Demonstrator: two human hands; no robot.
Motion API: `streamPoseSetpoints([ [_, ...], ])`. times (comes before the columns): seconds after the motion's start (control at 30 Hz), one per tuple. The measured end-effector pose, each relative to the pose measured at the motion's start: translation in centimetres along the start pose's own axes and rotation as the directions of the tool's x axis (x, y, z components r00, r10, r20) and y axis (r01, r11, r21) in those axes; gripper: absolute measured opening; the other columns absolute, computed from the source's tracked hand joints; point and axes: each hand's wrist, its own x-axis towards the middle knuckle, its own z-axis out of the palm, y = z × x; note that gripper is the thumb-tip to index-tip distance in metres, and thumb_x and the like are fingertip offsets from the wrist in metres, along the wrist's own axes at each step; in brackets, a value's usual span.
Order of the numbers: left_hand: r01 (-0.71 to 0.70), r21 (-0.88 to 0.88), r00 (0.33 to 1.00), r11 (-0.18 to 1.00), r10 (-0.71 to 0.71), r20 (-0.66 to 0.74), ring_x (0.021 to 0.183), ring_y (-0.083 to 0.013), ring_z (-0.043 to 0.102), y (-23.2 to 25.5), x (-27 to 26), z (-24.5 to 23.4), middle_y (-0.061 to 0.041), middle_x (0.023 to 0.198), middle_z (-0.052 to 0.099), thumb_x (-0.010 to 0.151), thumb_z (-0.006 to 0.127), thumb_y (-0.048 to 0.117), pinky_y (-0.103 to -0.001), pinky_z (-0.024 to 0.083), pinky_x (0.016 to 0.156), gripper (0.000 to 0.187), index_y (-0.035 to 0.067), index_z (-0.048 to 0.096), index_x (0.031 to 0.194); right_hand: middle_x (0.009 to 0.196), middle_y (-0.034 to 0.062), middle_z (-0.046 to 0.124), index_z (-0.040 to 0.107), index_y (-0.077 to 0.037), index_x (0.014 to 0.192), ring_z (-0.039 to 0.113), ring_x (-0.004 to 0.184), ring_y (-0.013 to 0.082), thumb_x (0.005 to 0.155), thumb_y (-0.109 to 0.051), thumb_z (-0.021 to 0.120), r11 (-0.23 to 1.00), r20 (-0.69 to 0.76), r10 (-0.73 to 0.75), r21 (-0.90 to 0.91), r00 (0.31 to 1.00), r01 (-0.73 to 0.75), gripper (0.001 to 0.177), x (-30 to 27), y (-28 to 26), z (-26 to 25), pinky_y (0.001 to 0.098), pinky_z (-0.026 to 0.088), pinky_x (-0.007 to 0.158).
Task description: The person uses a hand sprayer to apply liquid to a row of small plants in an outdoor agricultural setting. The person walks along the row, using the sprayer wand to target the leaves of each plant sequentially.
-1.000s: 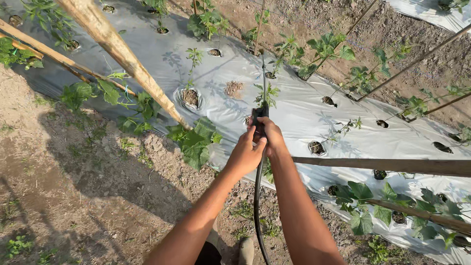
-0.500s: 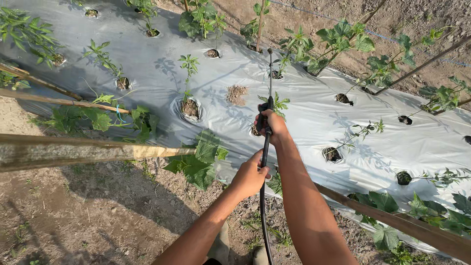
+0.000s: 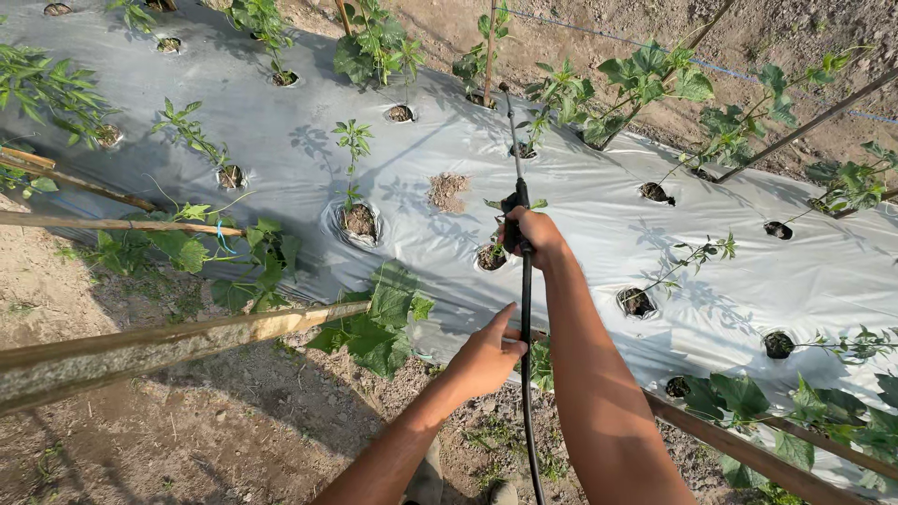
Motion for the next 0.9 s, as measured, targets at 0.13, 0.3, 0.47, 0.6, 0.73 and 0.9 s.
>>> streamPoseSetpoints([
  [0.13,-0.013,0.013,1.000,1.000,0.013,0.013,0.104,-0.0223,0.072,1.1,-0.1,0.3,-0.011,0.119,0.073,0.094,0.065,0.020,-0.036,0.055,0.088,0.073,0.010,0.031,0.158,0.075,0.0111,0.067,0.065,0.002,0.096,0.060,0.057,0.0175,0.097,-0.024,0.050,0.999,0.065,-0.033,0.007,0.997,0.033,0.030,-1.5,-0.4,-0.6,0.0283,0.043,0.046],
  [0.3,0.033,-0.051,0.998,0.998,-0.035,-0.045,0.093,-0.0193,0.071,2.4,-0.3,1.3,-0.006,0.107,0.073,0.097,0.062,0.028,-0.036,0.055,0.082,0.064,0.008,0.039,0.153,0.080,0.0071,0.068,0.062,0.001,0.100,0.066,0.063,0.0169,0.095,-0.021,0.052,0.984,-0.083,-0.105,0.134,0.991,0.116,0.024,-6.5,0.4,0.3,0.0301,0.047,0.049],
  [0.47,-0.024,-0.151,0.984,0.988,-0.004,-0.177,0.091,-0.0200,0.070,2.3,-1.4,3.1,-0.008,0.108,0.069,0.097,0.060,0.038,-0.035,0.057,0.077,0.073,0.008,0.030,0.156,0.077,0.0089,0.069,0.064,0.000,0.096,0.064,0.063,0.0184,0.095,-0.023,0.053,0.990,-0.022,-0.095,0.102,0.995,0.097,0.026,-11.0,1.4,0.1,0.0292,0.047,0.050],
  [0.6,-0.080,-0.157,0.954,0.984,0.030,-0.298,0.098,-0.0194,0.072,2.1,-3.2,5.3,-0.012,0.111,0.072,0.099,0.059,0.046,-0.031,0.055,0.081,0.075,0.005,0.032,0.155,0.079,0.0098,0.067,0.064,0.000,0.094,0.068,0.070,0.0184,0.096,-0.024,0.055,0.995,0.006,-0.035,0.094,0.999,0.034,0.025,-14.4,2.6,-0.5,0.0295,0.050,0.051],
  [0.73,0.002,-0.367,0.938,0.930,-0.129,-0.323,0.090,-0.0264,0.070,0.5,-4.7,8.9,-0.016,0.107,0.072,0.096,0.052,0.051,-0.036,0.053,0.075,0.073,0.007,0.037,0.153,0.079,0.0117,0.068,0.066,0.000,0.095,0.067,0.068,0.0202,0.094,-0.022,0.055,0.998,0.061,0.004,0.060,0.998,-0.007,0.024,-19.3,4.3,-0.2,0.0305,0.047,0.050],
  [0.9,-0.306,-0.267,0.710,0.914,0.032,-0.703,0.099,-0.0251,0.063,-0.6,-8.0,14.7,-0.019,0.114,0.063,0.095,0.059,0.052,-0.037,0.054,0.081,0.077,-0.008,0.039,0.139,0.081,0.0116,0.069,0.065,0.004,0.094,0.065,0.066,0.0233,0.092,-0.019,0.059,0.998,0.154,-0.009,0.058,0.988,0.000,0.024,-27.3,7.7,-1.8,0.0352,0.056,0.060],
])
